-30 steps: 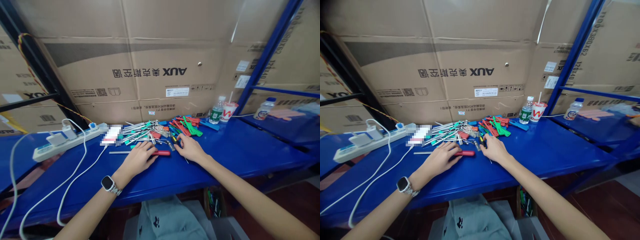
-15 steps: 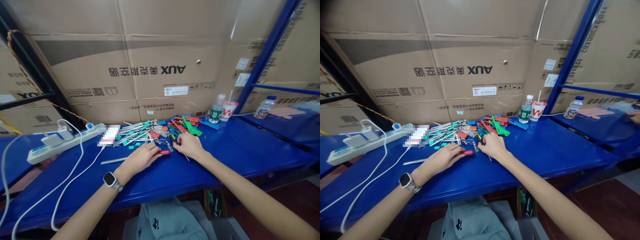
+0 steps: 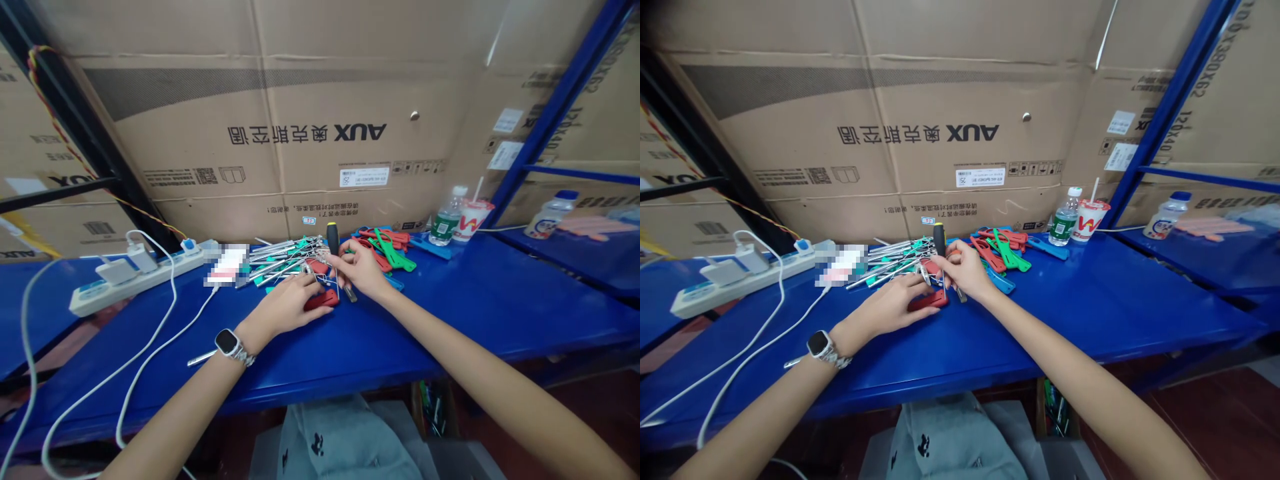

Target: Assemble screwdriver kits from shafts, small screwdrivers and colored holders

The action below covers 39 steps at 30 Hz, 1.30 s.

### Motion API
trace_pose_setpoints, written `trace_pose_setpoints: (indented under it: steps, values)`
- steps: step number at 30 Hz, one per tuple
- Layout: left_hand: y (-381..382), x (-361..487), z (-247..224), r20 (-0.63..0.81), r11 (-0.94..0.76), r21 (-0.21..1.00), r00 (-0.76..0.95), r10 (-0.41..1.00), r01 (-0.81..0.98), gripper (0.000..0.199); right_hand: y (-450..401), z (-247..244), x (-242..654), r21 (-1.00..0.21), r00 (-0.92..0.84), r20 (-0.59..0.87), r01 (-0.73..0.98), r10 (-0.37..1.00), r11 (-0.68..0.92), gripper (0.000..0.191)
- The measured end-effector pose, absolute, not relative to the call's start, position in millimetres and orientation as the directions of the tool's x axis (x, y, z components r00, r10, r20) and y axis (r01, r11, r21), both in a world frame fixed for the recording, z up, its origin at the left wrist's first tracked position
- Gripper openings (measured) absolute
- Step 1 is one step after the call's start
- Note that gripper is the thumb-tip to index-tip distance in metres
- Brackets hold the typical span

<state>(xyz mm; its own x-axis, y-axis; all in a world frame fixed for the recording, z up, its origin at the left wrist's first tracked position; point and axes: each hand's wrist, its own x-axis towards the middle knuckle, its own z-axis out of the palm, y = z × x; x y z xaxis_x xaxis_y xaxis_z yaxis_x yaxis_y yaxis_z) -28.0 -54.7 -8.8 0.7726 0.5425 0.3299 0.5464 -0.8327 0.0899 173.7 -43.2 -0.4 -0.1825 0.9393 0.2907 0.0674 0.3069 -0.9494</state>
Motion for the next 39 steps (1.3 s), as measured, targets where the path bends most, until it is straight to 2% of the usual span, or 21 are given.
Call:
trace_pose_setpoints:
  steps: [3,8,13,19,25,33,39]
  values:
    - [-53.9,-28.5,-12.0,0.314,-0.825,0.172,0.764,0.564,0.538,0.031,-43.5,2.4,171.9,-0.928,-0.153,0.350,0.080,0.924,0.365,0.047]
    - [-52.3,-37.9,-26.6,0.373,-0.770,0.343,0.675,0.637,0.537,0.030,-50.7,-4.0,169.6,-0.910,-0.159,0.369,0.138,0.916,0.391,0.039]
    - [-55.7,-40.8,-31.4,0.369,-0.735,0.413,0.639,0.675,0.537,0.032,-53.8,-13.2,165.6,-0.889,-0.173,0.400,0.164,0.900,0.427,0.037]
    - [-57.9,-39.9,-30.7,0.349,-0.713,0.444,0.628,0.696,0.543,0.030,-54.3,-12.4,163.3,-0.893,-0.210,0.395,0.142,0.895,0.427,0.042]
    - [-56.5,-41.1,-32.4,0.375,-0.729,0.458,0.633,0.678,0.509,0.030,-53.3,-8.0,162.9,-0.940,-0.159,0.317,0.077,0.935,0.332,0.048]
    - [-57.2,-40.5,-32.9,0.364,-0.714,0.486,0.627,0.689,0.503,0.030,-55.5,0.2,170.9,-0.925,-0.345,0.330,0.069,0.879,0.375,0.038]
    - [-59.7,-40.2,-29.5,0.425,-0.735,0.455,0.602,0.676,0.503,0.032,-58.7,-2.2,176.1,-0.918,-0.387,0.329,0.082,0.861,0.388,0.037]
